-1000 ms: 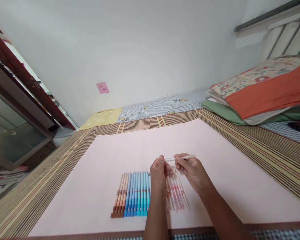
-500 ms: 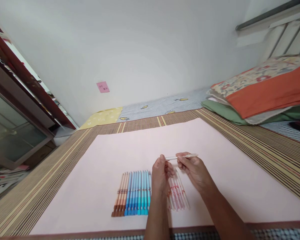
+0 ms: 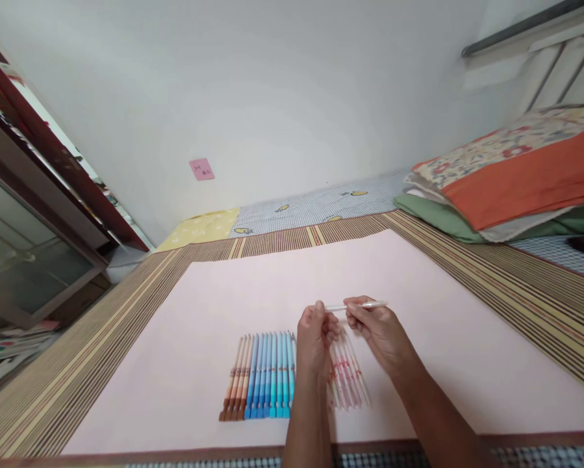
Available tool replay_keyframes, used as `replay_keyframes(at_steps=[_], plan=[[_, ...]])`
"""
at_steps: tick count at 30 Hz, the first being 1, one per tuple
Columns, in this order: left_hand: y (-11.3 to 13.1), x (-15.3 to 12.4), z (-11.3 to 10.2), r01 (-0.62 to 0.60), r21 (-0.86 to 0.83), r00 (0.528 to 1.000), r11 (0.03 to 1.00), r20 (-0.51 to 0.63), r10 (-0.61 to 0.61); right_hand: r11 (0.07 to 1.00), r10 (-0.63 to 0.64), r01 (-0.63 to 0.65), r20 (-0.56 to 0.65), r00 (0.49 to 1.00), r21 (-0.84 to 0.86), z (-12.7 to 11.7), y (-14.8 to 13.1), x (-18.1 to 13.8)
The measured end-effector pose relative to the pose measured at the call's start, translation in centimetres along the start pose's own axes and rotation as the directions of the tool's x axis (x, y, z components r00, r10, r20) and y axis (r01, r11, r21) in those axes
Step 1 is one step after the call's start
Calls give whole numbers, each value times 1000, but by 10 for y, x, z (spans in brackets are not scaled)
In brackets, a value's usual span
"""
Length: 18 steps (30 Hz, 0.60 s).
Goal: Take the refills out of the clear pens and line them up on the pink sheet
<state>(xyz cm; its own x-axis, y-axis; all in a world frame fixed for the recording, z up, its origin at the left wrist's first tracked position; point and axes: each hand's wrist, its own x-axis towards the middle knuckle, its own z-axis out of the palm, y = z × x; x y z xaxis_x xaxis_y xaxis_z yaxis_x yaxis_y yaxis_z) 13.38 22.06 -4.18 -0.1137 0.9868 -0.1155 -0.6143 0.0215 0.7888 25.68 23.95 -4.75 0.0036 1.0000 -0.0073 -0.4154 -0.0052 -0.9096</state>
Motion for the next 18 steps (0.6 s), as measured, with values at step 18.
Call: replay_keyframes(at_steps=[18], plan=[[2,3,-6,4,-51,998,999,61,-1,999,-13,14,49,999,-28,2,1,-2]])
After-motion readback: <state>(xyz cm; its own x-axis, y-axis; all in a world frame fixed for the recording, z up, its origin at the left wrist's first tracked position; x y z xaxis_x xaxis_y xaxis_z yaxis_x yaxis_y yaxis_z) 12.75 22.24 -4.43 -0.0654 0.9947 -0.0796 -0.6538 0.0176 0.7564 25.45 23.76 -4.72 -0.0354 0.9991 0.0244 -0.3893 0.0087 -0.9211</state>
